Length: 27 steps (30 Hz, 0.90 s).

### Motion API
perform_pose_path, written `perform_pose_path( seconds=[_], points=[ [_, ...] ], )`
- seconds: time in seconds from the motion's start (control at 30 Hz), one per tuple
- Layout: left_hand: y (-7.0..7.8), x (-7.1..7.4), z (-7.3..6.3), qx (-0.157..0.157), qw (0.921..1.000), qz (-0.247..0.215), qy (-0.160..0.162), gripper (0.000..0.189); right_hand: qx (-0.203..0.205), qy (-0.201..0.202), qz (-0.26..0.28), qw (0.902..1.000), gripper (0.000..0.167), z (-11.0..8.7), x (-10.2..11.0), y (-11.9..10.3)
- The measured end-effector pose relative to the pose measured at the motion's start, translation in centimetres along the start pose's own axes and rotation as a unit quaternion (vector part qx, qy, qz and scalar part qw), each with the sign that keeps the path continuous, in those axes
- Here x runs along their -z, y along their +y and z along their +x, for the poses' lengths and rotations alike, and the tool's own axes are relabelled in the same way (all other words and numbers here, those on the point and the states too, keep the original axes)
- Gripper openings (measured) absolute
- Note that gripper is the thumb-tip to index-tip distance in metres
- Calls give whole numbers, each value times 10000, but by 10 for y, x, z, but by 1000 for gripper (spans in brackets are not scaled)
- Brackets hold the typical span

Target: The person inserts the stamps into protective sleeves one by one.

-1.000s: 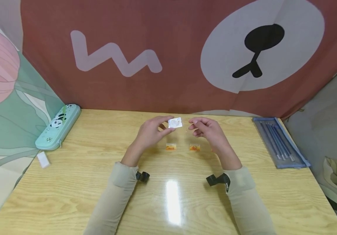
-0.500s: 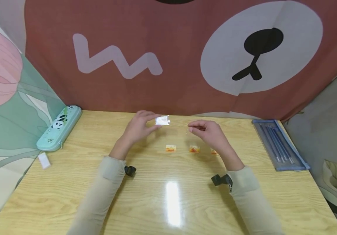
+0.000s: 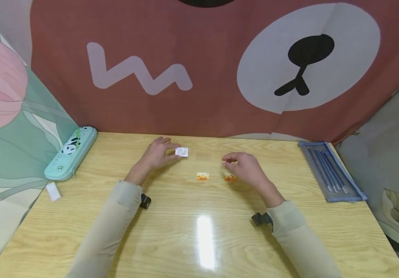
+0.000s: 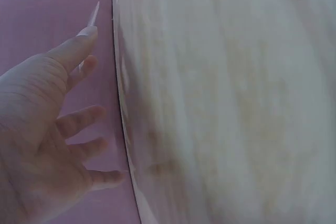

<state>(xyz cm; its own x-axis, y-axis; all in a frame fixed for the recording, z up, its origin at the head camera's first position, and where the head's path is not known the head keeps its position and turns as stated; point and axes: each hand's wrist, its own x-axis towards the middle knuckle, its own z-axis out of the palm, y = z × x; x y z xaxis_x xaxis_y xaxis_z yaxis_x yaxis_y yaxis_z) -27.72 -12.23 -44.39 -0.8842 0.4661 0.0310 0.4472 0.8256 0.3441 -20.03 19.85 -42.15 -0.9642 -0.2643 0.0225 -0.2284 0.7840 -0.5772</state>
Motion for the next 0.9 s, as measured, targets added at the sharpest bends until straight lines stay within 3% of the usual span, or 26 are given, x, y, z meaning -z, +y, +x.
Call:
perform_pose_path(
  seconds=[0.17,0.33,0.47,0.7,0.9],
  points=[
    [-2,-3,-2,228,9990,-182,-329,52,121,-8,-94,9999,31,1,-7,1],
    [-1,-3,-3,316,9975,55,-633,51,265,-210,-366,9988,34,3,-15,-2],
    [0,-3,-3,336,9967,214,-709,51,407,-270,-500,9976,32,5,-22,-8],
    [0,0,-2,487,9954,120,-813,52,615,-346,-806,9942,28,8,-29,-19],
    [4,5,-1,530,9927,11,-1088,58,696,-395,-882,9929,26,8,-34,-20]
  ],
)
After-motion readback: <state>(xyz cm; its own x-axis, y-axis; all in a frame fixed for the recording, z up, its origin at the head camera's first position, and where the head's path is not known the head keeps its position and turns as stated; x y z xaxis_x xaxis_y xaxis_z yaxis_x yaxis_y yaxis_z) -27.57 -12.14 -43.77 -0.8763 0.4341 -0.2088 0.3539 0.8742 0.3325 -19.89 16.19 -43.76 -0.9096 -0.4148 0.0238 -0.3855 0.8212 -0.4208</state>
